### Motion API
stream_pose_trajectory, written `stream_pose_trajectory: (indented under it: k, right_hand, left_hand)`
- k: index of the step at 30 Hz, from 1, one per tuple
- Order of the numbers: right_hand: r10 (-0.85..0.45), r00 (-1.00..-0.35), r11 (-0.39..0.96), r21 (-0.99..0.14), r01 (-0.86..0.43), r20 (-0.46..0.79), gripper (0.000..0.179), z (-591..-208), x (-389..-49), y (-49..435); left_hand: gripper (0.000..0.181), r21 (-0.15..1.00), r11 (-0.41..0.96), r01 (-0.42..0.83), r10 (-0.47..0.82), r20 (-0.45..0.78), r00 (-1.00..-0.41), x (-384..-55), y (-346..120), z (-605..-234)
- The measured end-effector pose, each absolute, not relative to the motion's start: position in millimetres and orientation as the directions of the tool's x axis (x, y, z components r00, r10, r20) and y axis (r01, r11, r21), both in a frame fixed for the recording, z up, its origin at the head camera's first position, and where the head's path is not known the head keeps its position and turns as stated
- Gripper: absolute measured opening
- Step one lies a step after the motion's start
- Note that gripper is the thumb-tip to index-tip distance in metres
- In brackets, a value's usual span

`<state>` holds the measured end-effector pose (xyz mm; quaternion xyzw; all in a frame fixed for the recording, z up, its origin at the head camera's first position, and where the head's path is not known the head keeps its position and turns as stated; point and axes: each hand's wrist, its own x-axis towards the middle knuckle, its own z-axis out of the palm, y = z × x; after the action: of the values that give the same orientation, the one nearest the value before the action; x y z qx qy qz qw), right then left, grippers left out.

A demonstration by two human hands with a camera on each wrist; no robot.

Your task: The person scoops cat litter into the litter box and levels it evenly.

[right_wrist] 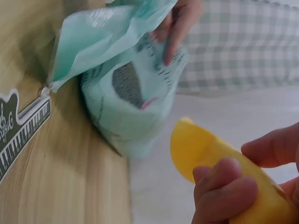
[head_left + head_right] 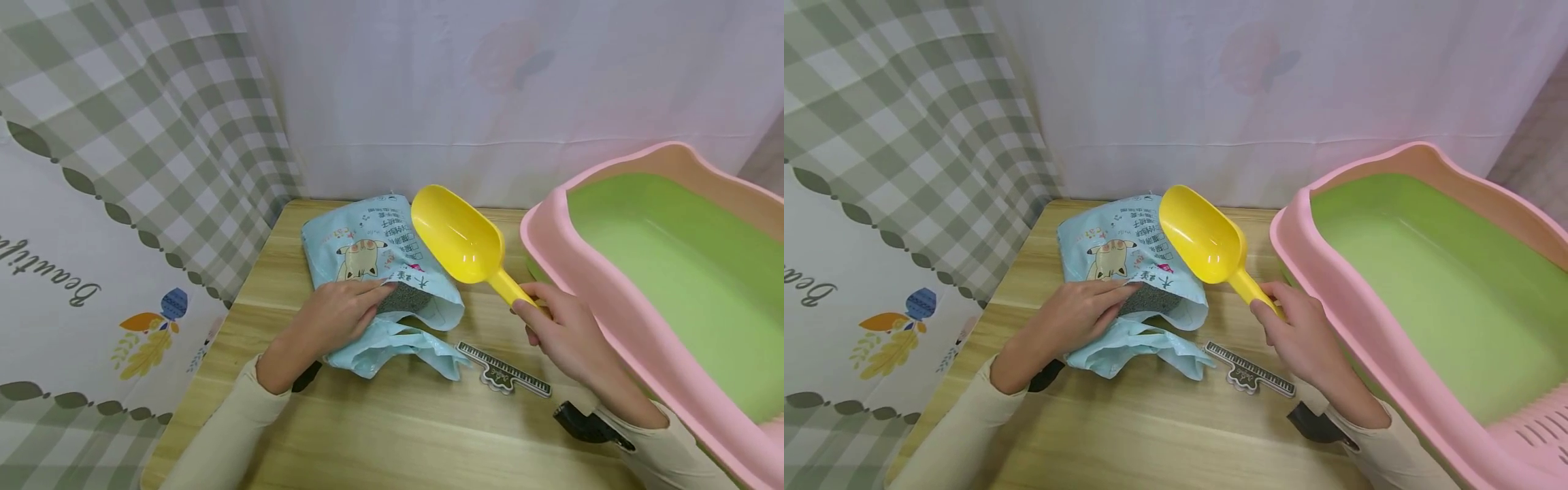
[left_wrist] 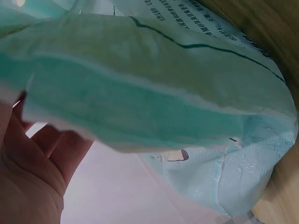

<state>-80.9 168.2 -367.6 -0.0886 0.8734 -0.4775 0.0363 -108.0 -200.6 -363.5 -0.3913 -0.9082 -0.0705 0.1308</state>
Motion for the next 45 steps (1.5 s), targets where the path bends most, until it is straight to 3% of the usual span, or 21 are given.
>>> stream_pose_trajectory:
  k: [7, 10, 16, 20, 24, 29, 37, 45]
  right_hand:
    - [-0.272, -0.957, 0.414, -0.885, -0.214, 0.104, 0.012, -359.4, -53.6, 178.4]
    - [-0.333, -0.932, 0.381, -0.884, -0.27, 0.141, 0.016, -358.6, -43.2, 183.9]
    - [-0.474, -0.859, 0.339, -0.86, -0.381, 0.194, 0.032, -360.9, -26.0, 196.4]
    - [-0.554, -0.803, 0.304, -0.843, -0.443, 0.222, 0.039, -367.0, -22.1, 204.6]
    - [-0.595, -0.774, 0.307, -0.829, -0.467, 0.216, 0.041, -372.1, -21.4, 210.6]
    - [-0.595, -0.786, 0.351, -0.827, -0.44, 0.166, 0.036, -378.9, -21.3, 214.2]
    - [-0.479, -0.866, 0.511, -0.757, -0.407, 0.142, 0.028, -380.1, -16.8, 215.2]
    - [-0.411, -0.88, 0.651, -0.6, -0.465, 0.237, 0.027, -367.7, -13.8, 201.0]
  left_hand:
    - [0.038, 0.047, 0.682, 0.73, 0.688, 0.297, -0.662, -111.3, -202.7, -365.8]
    - [0.033, 0.068, 0.666, 0.743, 0.689, 0.324, -0.648, -113.3, -204.0, -366.7]
    - [0.006, 0.133, 0.655, 0.744, 0.667, 0.361, -0.651, -119.2, -208.1, -371.0]
    - [0.005, 0.201, 0.655, 0.729, 0.646, 0.352, -0.677, -120.5, -211.4, -371.6]
    - [0.023, 0.222, 0.649, 0.728, 0.64, 0.357, -0.68, -120.7, -213.5, -372.3]
    - [0.026, 0.181, 0.651, 0.737, 0.645, 0.379, -0.663, -121.6, -211.8, -373.0]
    - [0.022, 0.115, 0.694, 0.711, 0.628, 0.388, -0.675, -117.8, -202.4, -369.0]
    - [0.033, 0.191, 0.652, 0.734, 0.653, 0.35, -0.671, -113.4, -189.9, -366.9]
